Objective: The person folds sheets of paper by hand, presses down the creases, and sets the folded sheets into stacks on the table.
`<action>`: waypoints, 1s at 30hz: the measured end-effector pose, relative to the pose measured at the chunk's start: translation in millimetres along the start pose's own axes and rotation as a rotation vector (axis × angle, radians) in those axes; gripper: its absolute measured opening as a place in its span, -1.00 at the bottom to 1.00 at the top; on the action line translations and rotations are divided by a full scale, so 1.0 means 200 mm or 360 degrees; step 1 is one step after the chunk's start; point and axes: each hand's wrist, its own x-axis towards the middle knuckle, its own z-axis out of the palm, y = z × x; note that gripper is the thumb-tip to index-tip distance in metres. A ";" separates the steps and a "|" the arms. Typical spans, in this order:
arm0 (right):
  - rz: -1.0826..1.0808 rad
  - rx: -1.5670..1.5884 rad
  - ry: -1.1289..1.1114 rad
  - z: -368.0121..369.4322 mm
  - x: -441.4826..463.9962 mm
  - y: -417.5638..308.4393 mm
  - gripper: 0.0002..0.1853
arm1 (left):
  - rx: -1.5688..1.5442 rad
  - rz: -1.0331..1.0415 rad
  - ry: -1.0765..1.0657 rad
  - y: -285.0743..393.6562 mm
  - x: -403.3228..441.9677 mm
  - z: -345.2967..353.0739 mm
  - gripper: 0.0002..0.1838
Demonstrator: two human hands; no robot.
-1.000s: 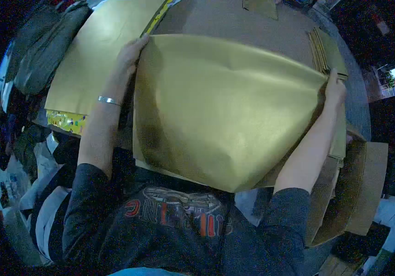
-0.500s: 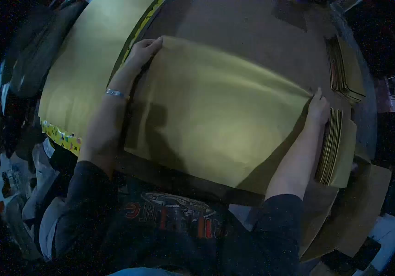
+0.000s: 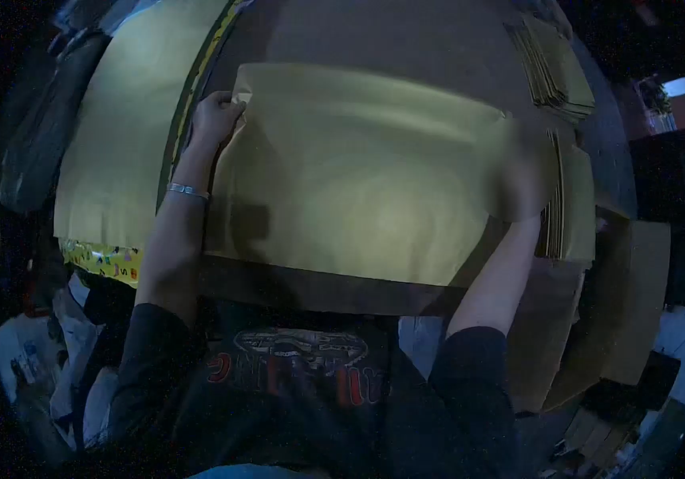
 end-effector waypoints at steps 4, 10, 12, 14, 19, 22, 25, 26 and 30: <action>-0.0011 -0.0411 0.0127 0.02 -0.02 -0.09 -0.57 | 0.0168 0.0016 -0.0049 -0.10 0.15 0.05 -0.55; -0.0051 -0.0566 0.0109 0.06 0.16 0.04 -0.52 | -0.0029 0.0085 -0.0219 0.01 0.01 -0.07 -0.49; -0.0189 -0.0749 0.0295 0.07 0.27 0.17 -0.51 | -0.0131 0.0152 -0.0233 -0.03 -0.01 -0.10 -0.48; -0.0078 -0.0784 0.0117 0.06 0.27 0.10 -0.45 | 0.0293 0.0437 -0.0407 -0.06 -0.01 -0.13 -0.48; 0.0020 -0.1025 0.0214 0.05 0.29 0.08 -0.34 | 0.0129 0.0152 -0.0197 -0.05 0.00 -0.06 -0.50; 0.0115 -0.1027 0.0148 0.04 0.29 0.06 -0.31 | 0.0130 0.0071 -0.0169 -0.02 -0.03 -0.08 -0.53; 0.0007 -0.1108 0.0235 0.04 0.30 0.09 -0.29 | 0.0252 0.0188 -0.0096 -0.07 0.00 -0.05 -0.49; 0.0028 -0.1045 0.0185 0.04 0.31 0.09 -0.30 | 0.0255 0.0173 -0.0090 -0.13 0.06 -0.03 -0.49; -0.0155 -0.0600 0.0262 0.02 0.42 0.34 -0.35 | 0.0142 0.0198 -0.0141 -0.28 0.19 0.04 -0.51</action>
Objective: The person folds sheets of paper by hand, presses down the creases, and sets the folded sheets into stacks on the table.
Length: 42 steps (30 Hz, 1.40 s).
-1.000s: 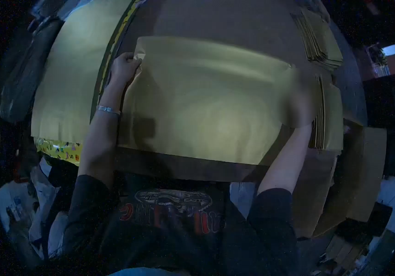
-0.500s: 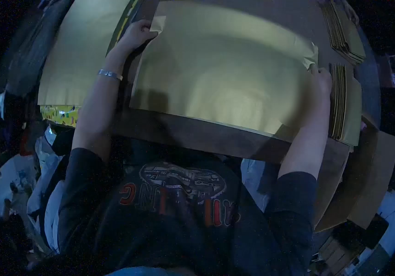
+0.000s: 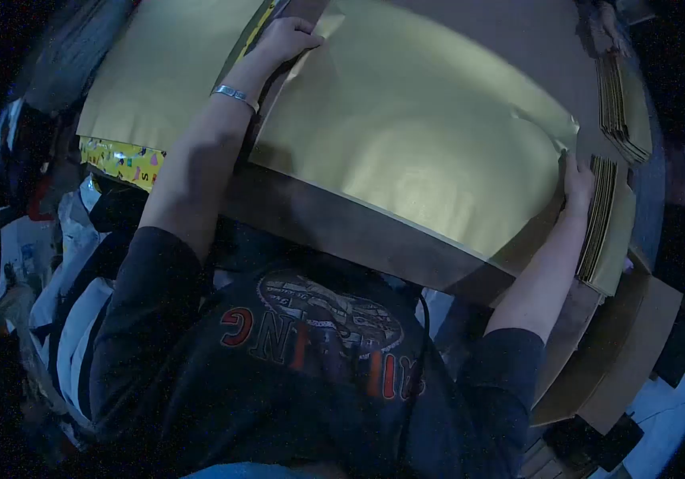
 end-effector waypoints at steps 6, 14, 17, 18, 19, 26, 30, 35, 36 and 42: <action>0.0190 0.0423 -0.0240 -0.09 -0.12 -0.06 -0.52 | -0.0004 -0.0082 -0.0086 0.01 0.01 -0.01 -0.58; 0.0102 0.0481 -0.0225 -0.08 -0.08 0.05 -0.56 | 0.0011 -0.0061 0.0012 -0.03 0.01 0.00 -0.59; 0.0168 0.0508 -0.0238 -0.12 -0.17 -0.06 -0.62 | 0.0025 -0.0037 0.0030 -0.03 0.01 0.01 -0.59; 0.0178 0.0565 -0.0217 -0.12 -0.18 -0.08 -0.62 | 0.0030 -0.0030 0.0035 -0.04 0.01 0.01 -0.59; 0.0189 0.0624 -0.0194 -0.13 -0.19 -0.10 -0.62 | 0.0036 -0.0021 0.0041 -0.04 0.01 0.00 -0.59; 0.0025 0.0161 -0.0192 -0.15 -0.23 -0.19 -0.62 | 0.0017 0.0175 -0.0011 -0.05 0.01 -0.01 -0.60; 0.0061 -0.0037 -0.0150 -0.17 -0.29 -0.33 -0.50 | 0.0205 0.0298 0.0026 0.13 -0.13 -0.09 -0.57; 0.0003 -0.0231 -0.0100 -0.12 -0.29 -0.31 -0.48 | 0.0031 0.0124 -0.0047 0.12 -0.13 -0.09 -0.58; -0.0060 -0.0249 -0.0081 -0.11 -0.29 -0.31 -0.47 | -0.0047 0.0098 -0.0085 0.12 -0.12 -0.08 -0.56; -0.0111 -0.0290 -0.0122 -0.11 -0.31 -0.37 -0.46 | 0.0031 0.0119 -0.0068 0.01 -0.07 -0.07 -0.55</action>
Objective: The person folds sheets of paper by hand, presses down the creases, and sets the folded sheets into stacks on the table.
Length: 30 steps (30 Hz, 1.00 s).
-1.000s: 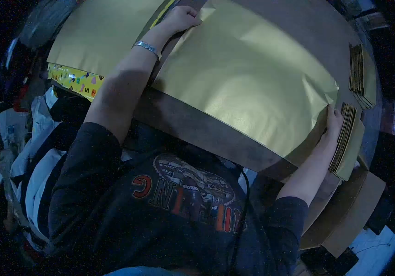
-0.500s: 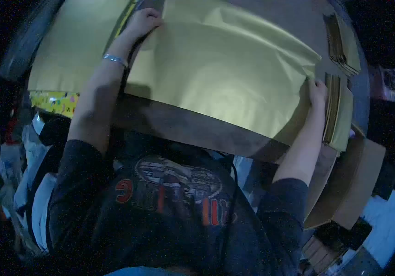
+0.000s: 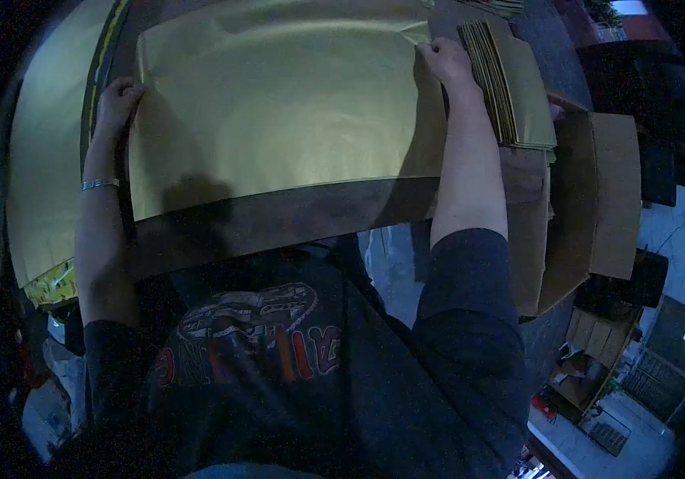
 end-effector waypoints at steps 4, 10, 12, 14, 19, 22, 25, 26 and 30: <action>-0.0069 0.0014 0.0006 -0.01 -0.03 -0.01 -0.45 | 0.0160 0.0093 0.0060 -0.06 0.04 0.01 -0.54; -0.0048 0.0040 -0.0164 -0.09 -0.04 0.09 -0.46 | -0.0046 0.0027 -0.0052 -0.02 0.04 0.02 -0.58; -0.0073 0.0002 -0.0148 -0.06 -0.05 0.05 -0.46 | -0.0002 0.0018 -0.0037 -0.02 0.01 -0.01 -0.57; -0.0100 -0.0030 -0.0125 -0.06 -0.05 0.05 -0.47 | 0.0046 0.0015 -0.0015 -0.02 0.01 -0.01 -0.57; -0.0094 -0.0059 -0.0033 -0.01 -0.03 0.07 -0.49 | 0.0000 0.0058 -0.0005 -0.10 0.06 0.02 -0.57; -0.0104 -0.0050 0.0019 0.01 -0.03 0.09 -0.50 | -0.0093 0.0083 0.0074 -0.09 0.03 0.03 -0.58; -0.0100 -0.0043 -0.0042 0.01 -0.02 0.09 -0.50 | -0.0008 0.0126 -0.0018 -0.13 0.07 0.02 -0.60; -0.0101 -0.0044 -0.0043 0.01 -0.02 0.09 -0.50 | -0.0009 0.0124 -0.0018 -0.14 0.08 0.03 -0.60; -0.0115 -0.0065 0.0005 0.00 -0.02 0.08 -0.51 | 0.0043 0.0033 -0.0028 -0.07 0.04 0.00 -0.60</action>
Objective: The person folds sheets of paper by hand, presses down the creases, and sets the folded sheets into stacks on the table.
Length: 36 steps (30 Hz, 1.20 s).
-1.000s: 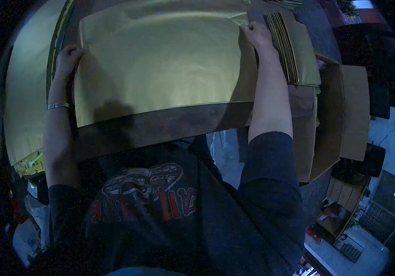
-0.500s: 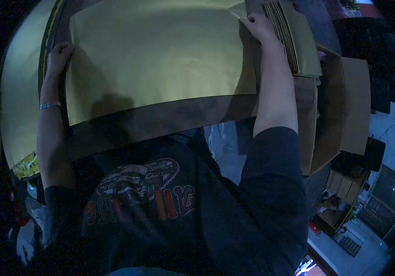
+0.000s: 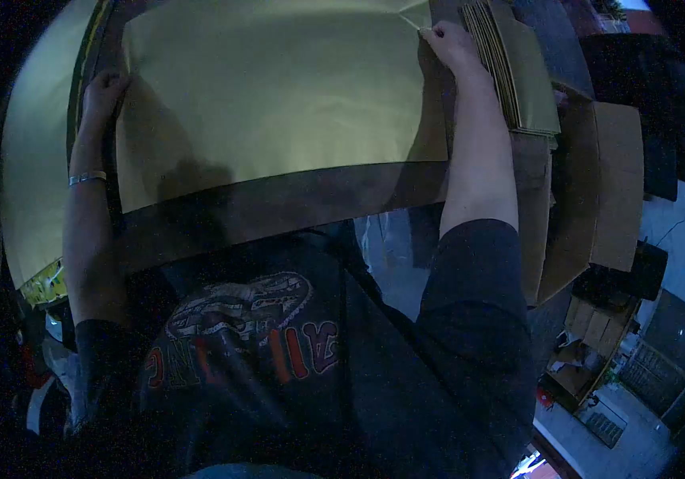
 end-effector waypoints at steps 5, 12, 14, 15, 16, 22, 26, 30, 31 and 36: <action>-0.0069 -0.0026 0.0027 -0.01 -0.01 0.00 -0.51 | 0.0192 0.0015 0.0051 0.06 -0.03 -0.01 -0.57; -0.0030 0.0073 -0.0042 -0.01 -0.01 0.00 -0.53 | 0.0011 -0.0047 -0.0001 0.07 -0.03 -0.02 -0.62; 0.0008 0.0023 0.0006 0.01 0.00 0.02 -0.53 | 0.0009 0.0027 0.0014 0.01 0.00 0.01 -0.57; -0.0002 0.0024 0.0005 0.01 0.00 0.04 -0.53 | 0.0157 -0.0013 0.0114 0.06 -0.03 0.00 -0.52; -0.0030 -0.0010 0.0047 0.01 0.00 0.05 -0.53 | 0.0165 -0.0026 0.0125 0.09 -0.04 0.01 -0.52; -0.0133 0.0015 0.0065 0.01 0.01 0.07 -0.53 | -0.0077 0.0088 0.0084 -0.17 0.11 0.07 -0.56; 0.0004 0.0011 -0.0012 0.01 0.02 0.08 -0.53 | -0.0194 0.0013 0.0071 -0.22 0.10 0.02 -0.55; 0.0005 -0.0046 -0.0099 0.01 0.04 0.13 -0.51 | -0.0117 -0.0005 0.0187 -0.12 0.00 0.04 -0.55; -0.0039 -0.0014 -0.0060 0.02 0.04 0.13 -0.51 | -0.0099 -0.0009 0.0212 -0.10 0.01 0.05 -0.55; -0.0061 -0.0092 -0.0024 0.00 0.03 0.10 -0.55 | -0.0011 0.0007 0.0298 -0.02 -0.03 0.07 -0.56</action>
